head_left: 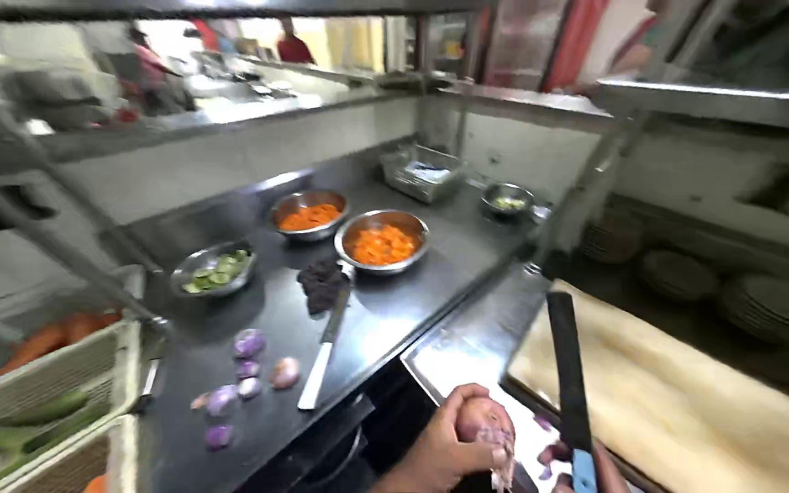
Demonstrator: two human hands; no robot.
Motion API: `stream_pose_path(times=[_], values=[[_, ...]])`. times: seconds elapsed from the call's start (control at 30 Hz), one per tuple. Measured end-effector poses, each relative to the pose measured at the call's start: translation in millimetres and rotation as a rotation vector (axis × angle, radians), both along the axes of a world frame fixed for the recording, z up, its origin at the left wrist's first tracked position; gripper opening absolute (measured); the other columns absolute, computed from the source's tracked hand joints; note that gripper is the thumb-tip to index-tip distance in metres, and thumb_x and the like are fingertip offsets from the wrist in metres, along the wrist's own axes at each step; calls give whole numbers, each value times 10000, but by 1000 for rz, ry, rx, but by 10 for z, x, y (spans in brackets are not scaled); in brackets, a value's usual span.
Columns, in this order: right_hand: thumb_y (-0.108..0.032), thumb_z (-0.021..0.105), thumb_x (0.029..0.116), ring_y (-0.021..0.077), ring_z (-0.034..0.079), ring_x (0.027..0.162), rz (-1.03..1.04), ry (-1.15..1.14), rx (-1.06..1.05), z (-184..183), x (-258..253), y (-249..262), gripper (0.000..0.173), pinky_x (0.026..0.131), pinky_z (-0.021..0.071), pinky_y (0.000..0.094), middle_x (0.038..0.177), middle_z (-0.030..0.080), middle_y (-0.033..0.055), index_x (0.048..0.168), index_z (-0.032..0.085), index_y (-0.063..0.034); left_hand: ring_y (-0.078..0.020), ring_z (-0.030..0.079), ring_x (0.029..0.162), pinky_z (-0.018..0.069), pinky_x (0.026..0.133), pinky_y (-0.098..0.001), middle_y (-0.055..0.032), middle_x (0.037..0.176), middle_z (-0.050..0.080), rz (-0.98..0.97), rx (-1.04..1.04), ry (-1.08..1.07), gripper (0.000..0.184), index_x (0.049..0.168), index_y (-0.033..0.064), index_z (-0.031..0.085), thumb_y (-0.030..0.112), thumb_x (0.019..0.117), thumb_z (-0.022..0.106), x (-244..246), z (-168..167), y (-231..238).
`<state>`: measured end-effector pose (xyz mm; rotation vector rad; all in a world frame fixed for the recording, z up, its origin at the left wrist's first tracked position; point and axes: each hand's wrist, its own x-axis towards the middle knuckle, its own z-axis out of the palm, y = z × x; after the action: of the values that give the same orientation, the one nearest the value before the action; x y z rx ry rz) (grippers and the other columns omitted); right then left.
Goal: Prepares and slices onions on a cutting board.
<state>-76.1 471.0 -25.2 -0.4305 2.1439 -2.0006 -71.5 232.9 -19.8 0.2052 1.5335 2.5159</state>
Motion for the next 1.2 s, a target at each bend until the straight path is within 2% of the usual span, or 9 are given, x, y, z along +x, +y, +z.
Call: stream_pose_path(times=[0.23,0.37,0.57,0.7,0.77,0.9,0.97,1.07,1.2], values=[[-88,802,774,118,647,627,-245,-222,-16,269,-38,-159,670,555,583,300,888,669,23,1316,419,6,-196,562,1264,534,1022,-348,-170,1484,431,-101,-271,42,886,1466,17,419,58,698,860,-327,-40,337],[-19,718,797,147,618,552,-287,-326,-64,248,-144,-243,599,475,544,304,770,644,36,1313,412,-26,-220,564,1269,536,1032,-391,-170,1480,432,-287,-232,64,872,1496,16,368,-11,731,785,-592,-78,211],[-61,721,784,145,623,578,-423,-355,70,83,-349,-414,574,498,558,320,776,626,23,1295,463,-31,-214,663,1112,559,957,-421,-106,1291,618,-443,122,-144,794,1473,32,280,57,823,735,-949,-80,-163],[-167,766,852,221,703,737,-361,-390,290,-175,-417,-453,576,656,613,426,983,711,94,1346,507,-24,-231,637,1144,540,985,-426,-116,1345,577,-468,209,-216,843,1494,50,292,37,787,752,-1126,-220,-434],[-154,718,906,228,702,689,-351,-420,333,-210,-391,-519,494,636,617,428,952,710,110,1342,527,-21,-233,650,1127,546,980,-426,-117,1320,594,-474,200,-235,834,1483,41,308,48,788,769,-1184,-289,-490],[-206,657,965,200,668,598,-369,-448,320,-255,-298,-516,397,574,598,394,870,699,95,1307,547,-39,-202,665,1079,556,940,-370,-99,1216,676,-445,234,-354,739,1339,56,560,460,791,848,-1217,-417,-431],[-224,624,987,191,657,585,-400,-461,282,-247,-232,-432,387,559,589,382,855,690,91,1310,536,-30,-200,676,1060,560,905,-341,-118,1193,694,-438,294,-401,756,1297,59,600,523,757,854,-1222,-433,-345],[-184,541,1011,196,654,603,-428,-449,241,-237,-73,-208,353,587,596,395,829,657,91,1310,497,-2,-227,674,1084,561,904,-350,-152,1250,673,-499,399,-399,721,1333,67,573,435,784,860,-1233,-439,-191],[-177,515,1028,215,640,625,-439,-409,323,-209,222,267,369,607,576,432,834,638,126,1314,492,55,-292,624,1218,517,1039,-456,-164,1390,586,-611,380,-271,833,1471,62,375,240,814,855,-1341,-406,160]])
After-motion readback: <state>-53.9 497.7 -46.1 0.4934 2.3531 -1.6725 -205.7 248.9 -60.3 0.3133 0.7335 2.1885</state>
